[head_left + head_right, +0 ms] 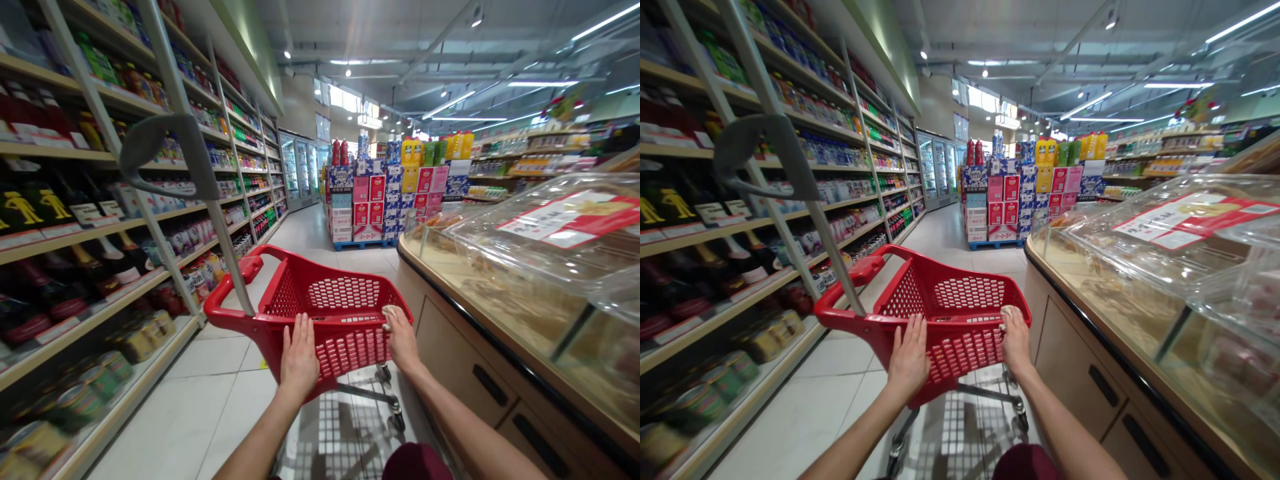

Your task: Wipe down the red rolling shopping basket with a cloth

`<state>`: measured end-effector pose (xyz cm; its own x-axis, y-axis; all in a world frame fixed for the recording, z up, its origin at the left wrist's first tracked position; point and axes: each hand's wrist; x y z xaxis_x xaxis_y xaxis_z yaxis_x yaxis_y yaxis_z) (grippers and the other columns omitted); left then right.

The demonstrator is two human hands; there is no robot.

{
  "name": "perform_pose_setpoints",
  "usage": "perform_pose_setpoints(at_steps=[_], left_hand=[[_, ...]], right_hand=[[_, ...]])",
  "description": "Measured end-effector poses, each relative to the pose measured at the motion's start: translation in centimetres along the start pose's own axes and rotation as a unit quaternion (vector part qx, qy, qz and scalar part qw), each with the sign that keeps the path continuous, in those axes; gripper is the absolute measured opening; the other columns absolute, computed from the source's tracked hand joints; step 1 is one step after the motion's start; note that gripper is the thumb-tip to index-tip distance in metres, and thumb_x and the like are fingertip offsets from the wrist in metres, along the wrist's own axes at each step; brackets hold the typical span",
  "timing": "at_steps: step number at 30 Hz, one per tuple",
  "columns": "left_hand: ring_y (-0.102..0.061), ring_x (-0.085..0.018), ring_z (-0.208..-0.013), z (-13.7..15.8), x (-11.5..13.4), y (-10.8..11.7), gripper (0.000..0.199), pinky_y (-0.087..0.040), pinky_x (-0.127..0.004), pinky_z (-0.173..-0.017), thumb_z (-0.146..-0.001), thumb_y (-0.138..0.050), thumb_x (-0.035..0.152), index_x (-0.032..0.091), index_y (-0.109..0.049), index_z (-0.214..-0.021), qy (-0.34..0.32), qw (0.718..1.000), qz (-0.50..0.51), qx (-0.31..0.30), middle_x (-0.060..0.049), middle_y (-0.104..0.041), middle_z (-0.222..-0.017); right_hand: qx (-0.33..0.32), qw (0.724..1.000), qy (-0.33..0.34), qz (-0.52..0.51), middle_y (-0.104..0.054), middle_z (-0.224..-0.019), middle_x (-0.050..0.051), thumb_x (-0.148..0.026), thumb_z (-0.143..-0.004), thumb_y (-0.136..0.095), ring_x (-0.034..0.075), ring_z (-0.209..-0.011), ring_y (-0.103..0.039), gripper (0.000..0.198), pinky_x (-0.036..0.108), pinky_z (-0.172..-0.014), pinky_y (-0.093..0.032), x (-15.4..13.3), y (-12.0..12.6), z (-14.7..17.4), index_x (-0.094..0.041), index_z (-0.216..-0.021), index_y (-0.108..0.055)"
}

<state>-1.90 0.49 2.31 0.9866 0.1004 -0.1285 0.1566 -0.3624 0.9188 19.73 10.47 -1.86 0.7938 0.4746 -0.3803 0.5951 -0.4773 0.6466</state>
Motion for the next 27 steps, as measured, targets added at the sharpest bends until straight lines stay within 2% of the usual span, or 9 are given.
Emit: perform_pose_setpoints(at_steps=[4, 6, 8, 12, 15, 20, 22, 25, 27], left_hand=[[-0.013, -0.024, -0.131, 0.0, 0.0, 0.1, 0.067, -0.013, -0.045, -0.106, -0.068, -0.040, 0.021, 0.005, -0.026, -0.131, -0.009, 1.000, -0.003, 0.000, -0.012, -0.022, -0.140], [-0.012, -0.023, -0.131, 0.1, -0.3, 0.0, 0.066, -0.012, -0.046, -0.106, -0.069, -0.039, 0.021, 0.006, -0.025, -0.131, -0.020, 1.000, -0.004, -0.004, -0.011, -0.021, -0.141], [-0.012, -0.023, -0.131, 0.3, -0.6, -0.1, 0.066, -0.011, -0.046, -0.106, -0.069, -0.039, 0.022, 0.006, -0.024, -0.132, -0.028, 1.000, -0.006, -0.007, -0.011, -0.020, -0.141], [-0.011, -0.023, -0.132, 0.5, -0.2, -0.2, 0.067, -0.012, -0.045, -0.106, -0.068, -0.040, 0.020, 0.006, -0.025, -0.132, -0.020, 1.000, -0.011, -0.002, -0.011, -0.021, -0.141], [-0.013, -0.024, -0.131, 0.5, 0.3, 0.1, 0.066, -0.013, -0.045, -0.106, -0.068, -0.040, 0.020, 0.005, -0.026, -0.131, -0.012, 1.000, -0.003, -0.001, -0.012, -0.022, -0.141], [-0.013, -0.024, -0.131, 0.5, -0.2, 0.5, 0.062, -0.010, -0.048, -0.106, -0.071, -0.036, 0.020, 0.008, -0.027, -0.131, -0.037, 0.999, -0.007, -0.004, -0.012, -0.024, -0.140], [-0.013, -0.023, -0.131, 0.6, -0.6, 0.4, 0.061, -0.009, -0.049, -0.105, -0.072, -0.036, 0.020, 0.009, -0.027, -0.132, -0.042, 0.999, -0.006, -0.007, -0.011, -0.024, -0.140], [-0.012, -0.023, -0.131, 0.7, -0.6, 0.2, 0.064, -0.008, -0.048, -0.106, -0.070, -0.037, 0.021, 0.009, -0.026, -0.132, -0.034, 0.999, -0.003, -0.012, -0.010, -0.024, -0.140], [-0.011, -0.023, -0.132, 0.7, -0.2, 0.1, 0.065, -0.008, -0.046, -0.106, -0.070, -0.038, 0.021, 0.007, -0.026, -0.132, -0.028, 1.000, -0.001, -0.013, -0.011, -0.022, -0.141]], right_hand=[[-0.054, 0.992, 0.109, -0.035, -0.044, -0.130, 0.004, -0.001, -0.074, -0.030, 0.013, -0.125, -0.029, 0.054, 0.033, -0.102, -0.030, -6.2, -2.5, 1.3, -0.020, -0.123, -0.046], [-0.069, 0.987, 0.138, -0.040, -0.042, -0.132, 0.001, -0.002, -0.076, -0.030, 0.012, -0.126, -0.027, 0.056, 0.032, -0.102, -0.029, -7.1, -2.7, 1.8, -0.023, -0.126, -0.042], [-0.065, 0.990, 0.122, -0.031, -0.041, -0.132, 0.003, -0.001, -0.076, -0.028, 0.014, -0.126, -0.028, 0.056, 0.036, -0.101, -0.029, -5.4, -2.0, 1.8, -0.023, -0.126, -0.042], [-0.015, 1.000, 0.007, 0.018, -0.042, -0.130, 0.012, -0.001, -0.073, -0.028, 0.023, -0.125, -0.030, 0.055, 0.046, -0.097, -0.031, -0.4, -0.2, 1.2, -0.015, -0.122, -0.047], [-0.022, 0.999, 0.006, 0.031, -0.043, -0.130, 0.011, -0.001, -0.073, -0.028, 0.022, -0.125, -0.030, 0.054, 0.041, -0.099, -0.030, -1.9, -1.0, 1.4, -0.015, -0.121, -0.049], [-0.070, 0.989, 0.133, -0.018, -0.041, -0.133, 0.001, 0.001, -0.073, -0.029, 0.013, -0.127, -0.026, 0.059, 0.033, -0.102, -0.027, -7.2, -2.9, 1.7, -0.023, -0.125, -0.043], [-0.063, 0.991, 0.121, -0.018, -0.042, -0.132, 0.004, 0.001, -0.073, -0.029, 0.015, -0.126, -0.029, 0.058, 0.037, -0.101, -0.029, -5.8, -2.3, 1.4, -0.023, -0.125, -0.043], [-0.013, 0.999, 0.037, -0.001, -0.045, -0.128, 0.012, -0.001, -0.074, -0.028, 0.022, -0.123, -0.033, 0.052, 0.044, -0.096, -0.032, -2.3, -1.1, 0.8, -0.017, -0.118, -0.050], [0.006, 1.000, 0.016, -0.003, -0.047, -0.125, 0.014, 0.000, -0.073, -0.028, 0.022, -0.122, -0.034, 0.051, 0.044, -0.095, -0.033, -2.1, -1.1, 0.7, -0.015, -0.116, -0.053]])
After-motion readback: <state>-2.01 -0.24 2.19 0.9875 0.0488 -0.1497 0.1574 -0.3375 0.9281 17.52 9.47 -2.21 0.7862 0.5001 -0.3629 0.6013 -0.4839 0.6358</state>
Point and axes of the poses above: each hand's wrist, its own z-axis away from the middle knuckle, its own y-axis out of the back of the hand, x = y × z
